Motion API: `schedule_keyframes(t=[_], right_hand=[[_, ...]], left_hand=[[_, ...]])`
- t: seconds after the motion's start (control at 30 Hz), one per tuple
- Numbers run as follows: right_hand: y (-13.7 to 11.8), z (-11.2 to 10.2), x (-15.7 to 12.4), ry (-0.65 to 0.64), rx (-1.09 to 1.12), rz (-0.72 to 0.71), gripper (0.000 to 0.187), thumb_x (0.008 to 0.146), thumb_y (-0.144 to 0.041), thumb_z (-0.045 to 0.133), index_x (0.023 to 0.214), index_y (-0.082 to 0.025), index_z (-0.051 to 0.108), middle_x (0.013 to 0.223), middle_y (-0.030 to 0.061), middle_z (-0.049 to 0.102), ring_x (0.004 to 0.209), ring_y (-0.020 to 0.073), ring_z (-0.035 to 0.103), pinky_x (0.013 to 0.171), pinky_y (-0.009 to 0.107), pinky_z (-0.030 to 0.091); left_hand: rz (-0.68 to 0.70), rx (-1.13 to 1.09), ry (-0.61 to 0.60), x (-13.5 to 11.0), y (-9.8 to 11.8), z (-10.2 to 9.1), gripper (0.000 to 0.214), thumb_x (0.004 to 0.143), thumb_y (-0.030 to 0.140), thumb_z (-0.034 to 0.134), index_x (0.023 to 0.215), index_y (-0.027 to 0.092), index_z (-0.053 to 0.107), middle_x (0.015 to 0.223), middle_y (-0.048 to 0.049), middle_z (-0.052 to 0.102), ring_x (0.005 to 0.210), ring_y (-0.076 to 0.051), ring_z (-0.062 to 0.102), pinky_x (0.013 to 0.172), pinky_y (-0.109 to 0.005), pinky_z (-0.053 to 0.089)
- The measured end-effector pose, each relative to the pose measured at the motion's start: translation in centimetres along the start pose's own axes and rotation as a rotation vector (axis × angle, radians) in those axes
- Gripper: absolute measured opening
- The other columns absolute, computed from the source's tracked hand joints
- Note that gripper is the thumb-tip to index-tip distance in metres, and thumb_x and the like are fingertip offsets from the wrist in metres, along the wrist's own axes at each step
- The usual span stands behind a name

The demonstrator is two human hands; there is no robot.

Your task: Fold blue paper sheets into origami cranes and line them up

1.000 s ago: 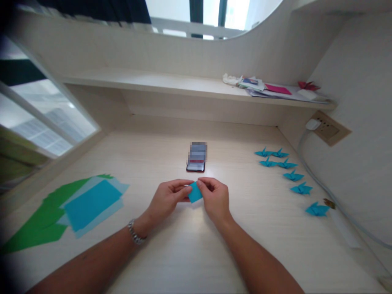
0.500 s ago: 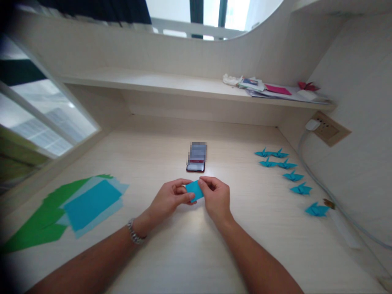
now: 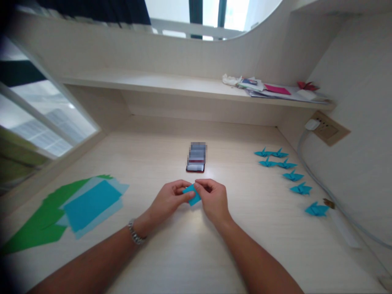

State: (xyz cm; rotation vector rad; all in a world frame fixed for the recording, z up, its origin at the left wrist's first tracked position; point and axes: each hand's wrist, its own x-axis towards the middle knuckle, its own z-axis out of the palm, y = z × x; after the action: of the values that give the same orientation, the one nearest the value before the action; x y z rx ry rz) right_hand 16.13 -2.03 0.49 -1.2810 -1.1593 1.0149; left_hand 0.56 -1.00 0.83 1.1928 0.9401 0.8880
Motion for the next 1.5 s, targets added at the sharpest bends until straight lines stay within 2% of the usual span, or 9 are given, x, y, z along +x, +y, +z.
schedule_keyframes(t=[0.2, 0.33, 0.53, 0.8, 0.9, 1.33, 1.5], right_hand=[[0.5, 0.1, 0.3, -0.085, 0.109, 0.041, 0.030, 0.067, -0.031, 0.074, 0.092, -0.016, 0.070, 0.078, 0.0058, 0.072, 0.070, 0.0194, 0.067, 0.065, 0.031, 0.052], [0.6, -0.1, 0.3, -0.117, 0.098, 0.060, 0.019, 0.067, -0.028, 0.074, 0.080, -0.016, 0.070, 0.075, 0.0060, 0.072, 0.068, 0.0188, 0.066, 0.066, 0.031, 0.052], [0.3, -0.2, 0.1, -0.193, 0.029, 0.057, 0.013, 0.068, -0.026, 0.072, 0.077, -0.016, 0.071, 0.075, 0.0057, 0.072, 0.068, 0.0184, 0.065, 0.066, 0.032, 0.052], [0.3, 0.0, 0.0, -0.168, 0.082, 0.101, 0.022, 0.063, -0.029, 0.077, 0.079, -0.016, 0.069, 0.073, 0.0045, 0.071, 0.065, 0.0168, 0.063, 0.063, 0.029, 0.050], [0.1, 0.0, 0.0, -0.183, 0.077, 0.113, 0.019, 0.064, -0.029, 0.076, 0.075, -0.016, 0.069, 0.068, 0.0036, 0.070, 0.060, 0.0152, 0.061, 0.060, 0.028, 0.048], [-1.0, 0.3, -0.3, -0.076, 0.120, 0.147, 0.016, 0.060, -0.027, 0.078, 0.070, -0.015, 0.072, 0.062, 0.0031, 0.069, 0.055, 0.0139, 0.059, 0.056, 0.026, 0.046], [-1.1, 0.4, -0.3, -0.057, 0.105, 0.101, 0.014, 0.066, -0.028, 0.074, 0.068, -0.015, 0.071, 0.055, 0.0008, 0.064, 0.052, 0.0126, 0.056, 0.053, 0.025, 0.045]], left_hand=[[0.027, 0.017, 0.072, 0.1, 0.0, -0.2, 0.022, 0.071, 0.025, 0.073, 0.087, 0.011, 0.066, 0.079, -0.0072, 0.070, 0.070, -0.016, 0.064, 0.066, -0.028, 0.051], [0.038, -0.011, 0.097, 0.2, 0.2, -0.2, 0.021, 0.071, 0.025, 0.073, 0.086, 0.012, 0.067, 0.080, -0.0077, 0.070, 0.071, -0.017, 0.064, 0.067, -0.029, 0.051], [0.110, 0.090, 0.125, 0.3, 0.2, -0.2, 0.017, 0.076, 0.029, 0.069, 0.078, 0.012, 0.069, 0.073, -0.0052, 0.068, 0.066, -0.014, 0.060, 0.063, -0.025, 0.048], [0.185, 0.112, 0.176, 0.3, 0.0, -0.6, 0.018, 0.078, 0.031, 0.067, 0.079, 0.013, 0.069, 0.075, -0.0053, 0.068, 0.068, -0.014, 0.059, 0.065, -0.027, 0.048], [0.190, 0.085, 0.191, 0.4, -0.1, -0.7, 0.018, 0.079, 0.030, 0.067, 0.080, 0.013, 0.069, 0.074, -0.0049, 0.067, 0.067, -0.014, 0.058, 0.063, -0.026, 0.048], [0.199, 0.030, 0.285, 0.2, 0.3, -0.1, 0.013, 0.075, 0.026, 0.070, 0.075, 0.013, 0.068, 0.068, -0.0026, 0.066, 0.062, -0.012, 0.057, 0.059, -0.023, 0.047], [0.197, 0.056, 0.334, 0.0, 0.7, 0.4, 0.015, 0.075, 0.027, 0.070, 0.075, 0.012, 0.069, 0.069, -0.0038, 0.068, 0.062, -0.013, 0.059, 0.058, -0.024, 0.048]])
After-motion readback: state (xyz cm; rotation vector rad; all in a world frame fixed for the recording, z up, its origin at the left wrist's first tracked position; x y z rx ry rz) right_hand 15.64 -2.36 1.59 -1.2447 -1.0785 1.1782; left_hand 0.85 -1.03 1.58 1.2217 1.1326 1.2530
